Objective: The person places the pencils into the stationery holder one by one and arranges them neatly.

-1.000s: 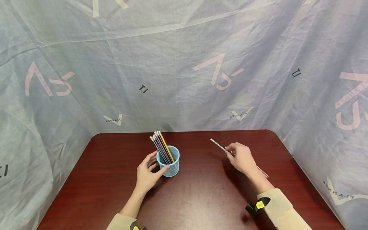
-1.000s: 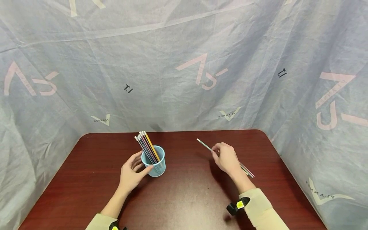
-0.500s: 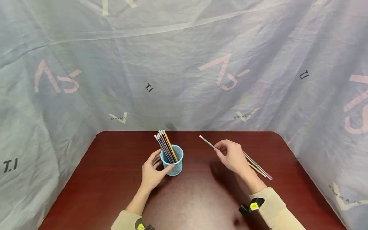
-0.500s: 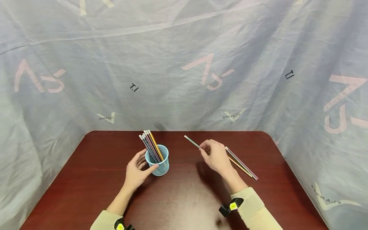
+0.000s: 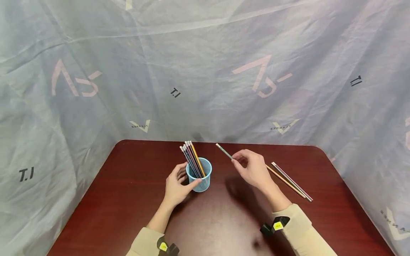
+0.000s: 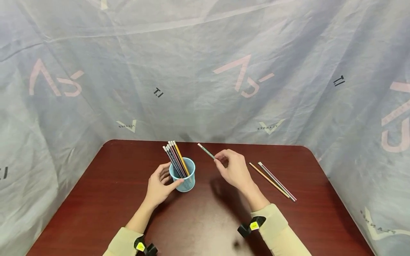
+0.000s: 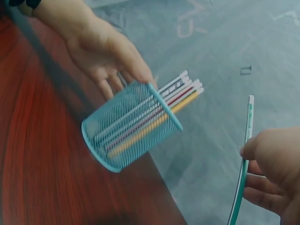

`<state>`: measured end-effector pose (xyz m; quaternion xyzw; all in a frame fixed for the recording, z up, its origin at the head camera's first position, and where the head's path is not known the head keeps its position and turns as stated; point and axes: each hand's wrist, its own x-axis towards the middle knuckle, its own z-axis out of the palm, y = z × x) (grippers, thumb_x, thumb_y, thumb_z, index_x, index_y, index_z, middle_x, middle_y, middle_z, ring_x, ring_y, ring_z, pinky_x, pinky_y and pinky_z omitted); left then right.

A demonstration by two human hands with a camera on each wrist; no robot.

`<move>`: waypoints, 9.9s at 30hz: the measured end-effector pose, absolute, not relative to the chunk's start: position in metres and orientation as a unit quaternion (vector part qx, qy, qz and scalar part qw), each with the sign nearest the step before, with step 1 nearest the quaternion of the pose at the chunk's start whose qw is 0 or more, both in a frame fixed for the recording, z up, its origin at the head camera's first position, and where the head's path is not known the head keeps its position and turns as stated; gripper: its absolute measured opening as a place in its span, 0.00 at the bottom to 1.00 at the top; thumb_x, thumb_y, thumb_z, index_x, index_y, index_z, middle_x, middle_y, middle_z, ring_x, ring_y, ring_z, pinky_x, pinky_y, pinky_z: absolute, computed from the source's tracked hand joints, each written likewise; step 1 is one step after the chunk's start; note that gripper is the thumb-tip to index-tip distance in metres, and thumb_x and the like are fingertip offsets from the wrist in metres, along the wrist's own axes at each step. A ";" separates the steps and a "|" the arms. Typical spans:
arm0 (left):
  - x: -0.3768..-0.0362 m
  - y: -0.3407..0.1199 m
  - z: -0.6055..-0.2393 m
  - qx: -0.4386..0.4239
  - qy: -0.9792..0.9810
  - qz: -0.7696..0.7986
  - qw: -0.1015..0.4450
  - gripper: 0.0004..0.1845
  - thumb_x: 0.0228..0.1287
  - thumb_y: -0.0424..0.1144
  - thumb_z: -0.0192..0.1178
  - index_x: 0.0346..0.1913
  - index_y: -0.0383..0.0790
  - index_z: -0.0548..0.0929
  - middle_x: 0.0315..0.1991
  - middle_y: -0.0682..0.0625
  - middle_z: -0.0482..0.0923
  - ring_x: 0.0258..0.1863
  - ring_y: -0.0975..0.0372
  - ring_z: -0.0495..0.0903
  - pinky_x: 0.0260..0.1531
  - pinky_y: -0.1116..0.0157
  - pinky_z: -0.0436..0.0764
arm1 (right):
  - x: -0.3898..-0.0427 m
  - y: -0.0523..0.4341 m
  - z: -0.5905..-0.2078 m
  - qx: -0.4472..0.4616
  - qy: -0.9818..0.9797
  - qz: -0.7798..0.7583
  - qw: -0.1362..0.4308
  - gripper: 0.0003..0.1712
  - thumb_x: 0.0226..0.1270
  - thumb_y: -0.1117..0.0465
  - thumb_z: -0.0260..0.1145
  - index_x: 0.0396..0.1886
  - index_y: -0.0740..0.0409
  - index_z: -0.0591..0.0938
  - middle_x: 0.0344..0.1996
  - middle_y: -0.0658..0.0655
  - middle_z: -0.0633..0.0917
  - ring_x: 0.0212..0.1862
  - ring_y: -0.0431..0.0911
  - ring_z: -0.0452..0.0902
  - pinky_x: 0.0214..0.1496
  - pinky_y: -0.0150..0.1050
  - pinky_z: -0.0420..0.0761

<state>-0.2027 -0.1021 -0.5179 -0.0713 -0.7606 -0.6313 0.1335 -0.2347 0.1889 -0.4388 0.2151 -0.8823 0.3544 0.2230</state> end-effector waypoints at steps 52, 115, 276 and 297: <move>-0.203 -0.103 -0.518 -0.090 -0.761 -0.631 0.122 0.37 0.56 0.38 0.83 0.69 0.45 0.78 0.63 0.44 0.84 0.64 0.51 0.84 0.64 0.47 0.85 | -0.255 0.076 -0.437 0.270 -0.856 0.412 0.160 0.04 0.73 0.63 0.72 0.42 0.57 0.85 0.35 0.52 0.89 0.37 0.43 0.88 0.42 0.40 0.91; -0.198 -0.092 -0.518 -0.050 -0.724 -0.665 0.178 0.39 0.44 0.31 0.88 0.64 0.41 0.84 0.58 0.42 0.88 0.61 0.50 0.87 0.61 0.51 0.87 | -0.269 0.215 -0.427 0.172 -0.919 0.297 0.196 0.04 0.68 0.60 0.72 0.39 0.53 0.91 0.32 0.51 0.94 0.32 0.44 0.90 0.40 0.47 0.89; -0.199 -0.093 -0.523 -0.067 -0.733 -0.651 0.185 0.35 0.50 0.37 0.86 0.63 0.46 0.84 0.57 0.45 0.88 0.58 0.51 0.89 0.57 0.52 0.89 | -0.261 0.069 -0.439 0.287 -0.878 0.341 0.174 0.03 0.71 0.64 0.73 0.39 0.58 0.86 0.33 0.52 0.91 0.34 0.42 0.89 0.38 0.35 0.89; -0.198 -0.091 -0.519 -0.052 -0.734 -0.650 0.187 0.36 0.47 0.35 0.87 0.62 0.43 0.85 0.56 0.44 0.89 0.56 0.50 0.89 0.57 0.51 0.89 | -0.265 0.099 -0.427 0.260 -0.868 0.373 0.201 0.04 0.68 0.68 0.73 0.41 0.61 0.88 0.32 0.55 0.91 0.34 0.45 0.90 0.39 0.40 0.92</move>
